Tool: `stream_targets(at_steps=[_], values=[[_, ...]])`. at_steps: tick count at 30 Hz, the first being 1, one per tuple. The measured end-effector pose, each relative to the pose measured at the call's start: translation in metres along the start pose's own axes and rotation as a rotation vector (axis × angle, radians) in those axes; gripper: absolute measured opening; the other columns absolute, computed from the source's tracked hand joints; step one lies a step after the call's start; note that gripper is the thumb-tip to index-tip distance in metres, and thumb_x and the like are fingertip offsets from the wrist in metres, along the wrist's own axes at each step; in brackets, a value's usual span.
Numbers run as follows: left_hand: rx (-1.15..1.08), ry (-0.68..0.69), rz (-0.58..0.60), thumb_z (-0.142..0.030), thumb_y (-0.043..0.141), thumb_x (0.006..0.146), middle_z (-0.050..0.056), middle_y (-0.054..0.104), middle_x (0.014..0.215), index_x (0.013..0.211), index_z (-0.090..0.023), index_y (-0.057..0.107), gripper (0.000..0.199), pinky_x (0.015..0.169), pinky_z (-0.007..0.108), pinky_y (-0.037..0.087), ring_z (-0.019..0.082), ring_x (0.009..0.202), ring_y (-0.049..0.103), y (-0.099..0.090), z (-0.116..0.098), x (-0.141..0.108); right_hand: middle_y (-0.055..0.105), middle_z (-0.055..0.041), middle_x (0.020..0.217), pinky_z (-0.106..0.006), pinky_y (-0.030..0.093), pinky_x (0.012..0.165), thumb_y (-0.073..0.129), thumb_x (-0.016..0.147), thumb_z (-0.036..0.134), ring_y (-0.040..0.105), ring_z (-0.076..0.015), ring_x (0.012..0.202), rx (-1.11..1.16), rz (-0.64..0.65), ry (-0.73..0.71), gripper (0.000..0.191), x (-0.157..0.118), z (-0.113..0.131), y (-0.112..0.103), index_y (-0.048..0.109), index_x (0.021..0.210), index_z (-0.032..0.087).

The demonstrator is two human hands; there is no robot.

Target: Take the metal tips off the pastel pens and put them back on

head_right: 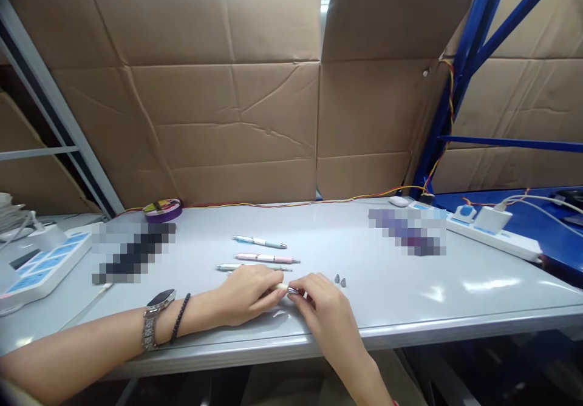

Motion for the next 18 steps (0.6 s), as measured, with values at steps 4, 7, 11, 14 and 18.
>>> stream_targets(at_steps=[4, 7, 11, 14, 18], values=[[-0.012, -0.016, 0.017, -0.035, 0.032, 0.094, -0.002, 0.053, 0.061, 0.068, -0.018, 0.045, 0.033, 0.049, 0.024, 0.024, 0.014, 0.056, 0.049, 0.0, 0.0, 0.0, 0.062, -0.0002, 0.078, -0.025, 0.044, 0.061, 0.059, 0.083, 0.026, 0.058, -0.0161, 0.071, -0.043, -0.002, 0.023, 0.007, 0.0, 0.003, -0.001, 0.061, 0.088, 0.023], [-0.02, -0.027, 0.023, -0.036, 0.034, 0.094, -0.002, 0.053, 0.06, 0.066, -0.018, 0.045, 0.034, 0.049, 0.025, 0.022, 0.013, 0.055, 0.047, -0.001, 0.001, 0.0, 0.061, -0.0003, 0.074, -0.026, 0.043, 0.06, 0.051, 0.088, 0.032, 0.057, -0.0161, 0.068, -0.095, 0.021, 0.041, 0.016, 0.0, 0.0, 0.001, 0.06, 0.079, 0.022], [-0.036, -0.02, 0.021, -0.037, 0.035, 0.092, -0.001, 0.051, 0.058, 0.063, -0.017, 0.042, 0.036, 0.048, 0.025, 0.019, 0.013, 0.052, 0.043, -0.001, 0.001, 0.001, 0.059, -0.001, 0.071, -0.028, 0.043, 0.063, 0.041, 0.093, 0.024, 0.056, -0.016, 0.067, -0.067, 0.035, -0.008, 0.027, -0.002, -0.007, 0.007, 0.058, 0.071, 0.021], [-0.06, -0.021, 0.006, -0.036, 0.038, 0.09, -0.002, 0.048, 0.055, 0.062, -0.017, 0.039, 0.034, 0.047, 0.025, 0.017, 0.012, 0.051, 0.04, -0.001, 0.001, 0.002, 0.061, -0.0022, 0.079, -0.029, 0.044, 0.066, 0.045, 0.091, 0.021, 0.057, -0.0168, 0.074, -0.007, -0.011, -0.048, 0.019, -0.004, -0.01, 0.008, 0.061, 0.082, 0.021], [-0.06, -0.03, -0.006, -0.035, 0.042, 0.087, -0.002, 0.048, 0.055, 0.061, -0.017, 0.038, 0.032, 0.048, 0.025, 0.017, 0.012, 0.052, 0.04, 0.0, 0.001, 0.002, 0.063, -0.0035, 0.084, -0.03, 0.046, 0.068, 0.05, 0.089, 0.021, 0.059, -0.0178, 0.078, 0.034, -0.093, -0.118, 0.012, -0.005, -0.008, 0.007, 0.062, 0.088, 0.021]])
Point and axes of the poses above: each hand's wrist, its own x-axis towards the middle knuckle, its own y-axis out of the palm, z = x × y, the point moved 1 cm from there along x, towards the middle knuckle
